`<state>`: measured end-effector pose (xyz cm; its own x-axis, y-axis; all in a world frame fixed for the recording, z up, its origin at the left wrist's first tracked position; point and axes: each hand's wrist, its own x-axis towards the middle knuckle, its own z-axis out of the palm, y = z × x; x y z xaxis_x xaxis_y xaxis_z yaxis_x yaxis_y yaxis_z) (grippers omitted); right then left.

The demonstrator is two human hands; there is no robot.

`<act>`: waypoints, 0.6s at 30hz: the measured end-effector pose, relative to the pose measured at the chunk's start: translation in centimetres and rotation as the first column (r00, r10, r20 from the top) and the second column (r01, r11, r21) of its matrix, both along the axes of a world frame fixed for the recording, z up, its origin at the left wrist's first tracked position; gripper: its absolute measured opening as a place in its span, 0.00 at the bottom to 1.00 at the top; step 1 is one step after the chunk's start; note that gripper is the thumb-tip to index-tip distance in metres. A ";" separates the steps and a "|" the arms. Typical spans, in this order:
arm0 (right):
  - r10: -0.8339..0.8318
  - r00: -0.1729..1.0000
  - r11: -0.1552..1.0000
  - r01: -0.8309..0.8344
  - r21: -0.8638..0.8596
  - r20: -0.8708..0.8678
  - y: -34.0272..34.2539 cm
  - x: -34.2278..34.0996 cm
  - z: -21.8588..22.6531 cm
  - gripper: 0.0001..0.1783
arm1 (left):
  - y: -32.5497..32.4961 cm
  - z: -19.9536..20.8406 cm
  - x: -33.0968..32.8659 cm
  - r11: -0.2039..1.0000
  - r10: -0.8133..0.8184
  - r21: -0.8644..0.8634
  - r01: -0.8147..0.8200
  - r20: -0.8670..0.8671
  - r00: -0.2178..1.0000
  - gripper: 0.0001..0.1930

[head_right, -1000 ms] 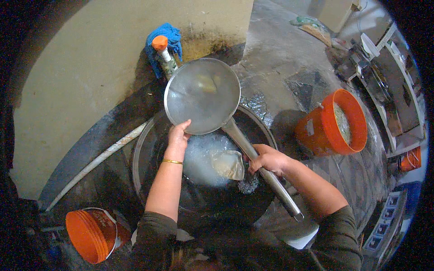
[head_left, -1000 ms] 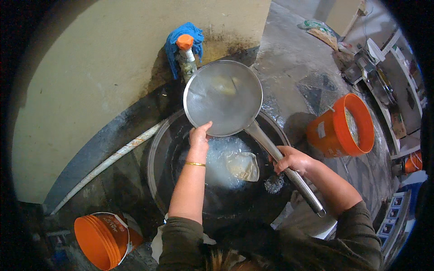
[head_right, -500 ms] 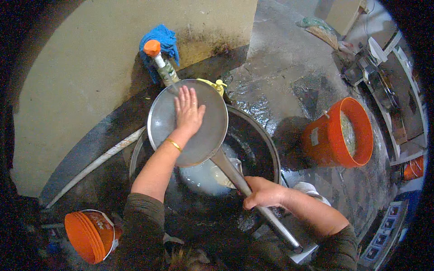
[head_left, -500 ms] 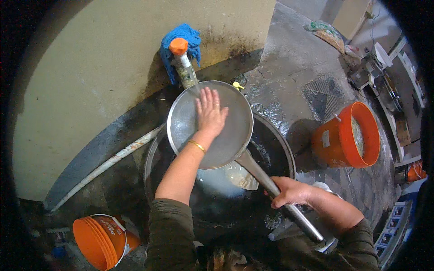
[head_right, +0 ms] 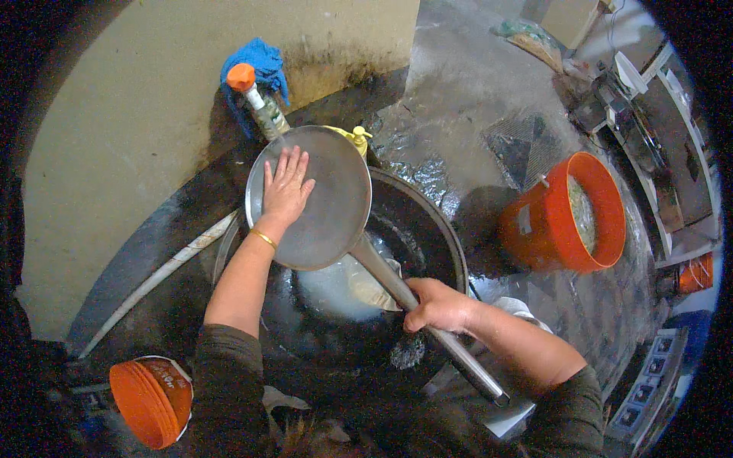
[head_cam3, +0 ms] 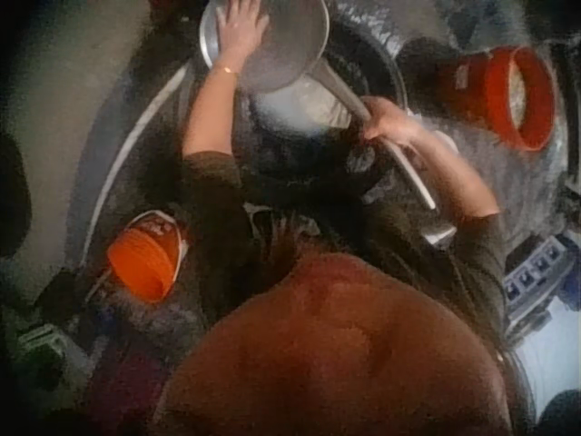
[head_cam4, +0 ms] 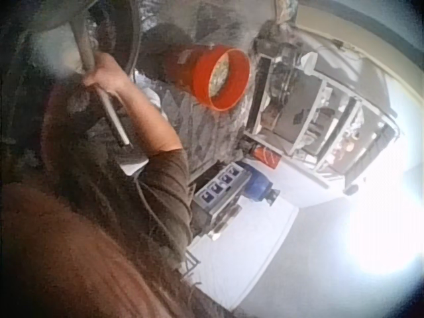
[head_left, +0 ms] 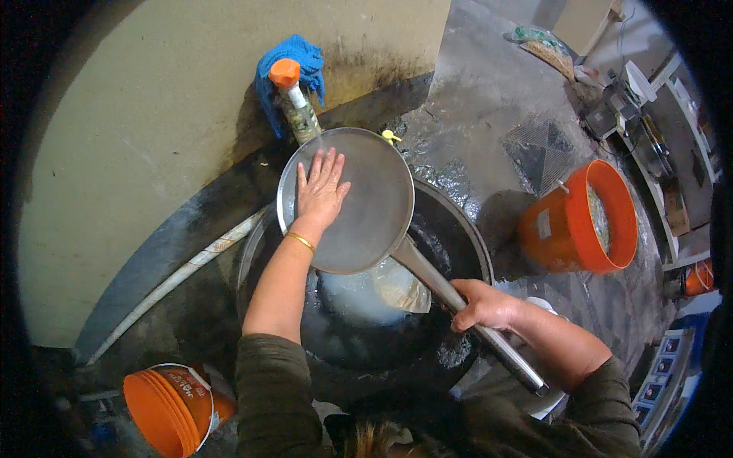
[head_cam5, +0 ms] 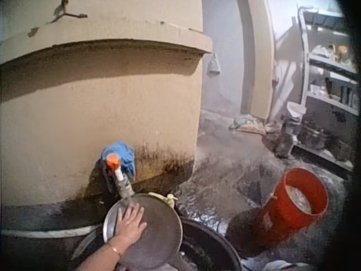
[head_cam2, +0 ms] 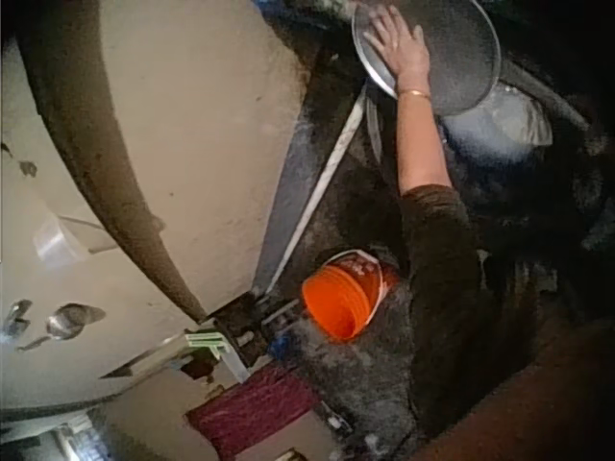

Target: The person washes several kitchen utensils including chopsticks, a strainer, a knife, and a metal bowl using a blue cloth and running water from a wall-mounted tap. After rinsing, the person places the cleaned items on a wall rack and continues scrubbing the bowl before moving to a large wok to rinse a strainer.

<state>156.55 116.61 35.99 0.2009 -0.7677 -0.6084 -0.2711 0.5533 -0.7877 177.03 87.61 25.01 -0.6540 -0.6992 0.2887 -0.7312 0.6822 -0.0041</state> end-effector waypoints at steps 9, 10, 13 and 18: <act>-0.024 0.999 0.996 0.021 -0.087 -0.034 -0.5 0.0 -0.4 0.29 | 1.6 -1.5 -0.9 0.999 -0.054 -0.038 0.039 -0.564 0.824 0.09; -0.015 0.998 0.996 0.010 -0.091 -0.056 -0.6 -0.1 -0.4 0.29 | 1.7 -1.6 -0.9 0.995 0.018 0.091 0.045 -0.594 0.804 0.09; 0.021 0.985 0.994 -0.039 -0.100 -0.170 -0.9 -0.2 -0.1 0.30 | 1.9 -1.5 -1.0 0.944 0.177 0.324 0.056 -0.645 0.744 0.09; 0.093 0.982 0.987 -0.113 -0.111 -0.166 -1.3 0.1 0.5 0.30 | 1.0 0.1 -1.3 0.970 0.238 0.144 -0.197 -0.745 0.623 0.16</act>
<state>156.66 115.32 36.46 0.1902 -0.8168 -0.5447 -0.4495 0.4208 -0.7880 175.69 88.64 25.11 -0.0512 -0.8170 0.5744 -0.5936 0.4874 0.6404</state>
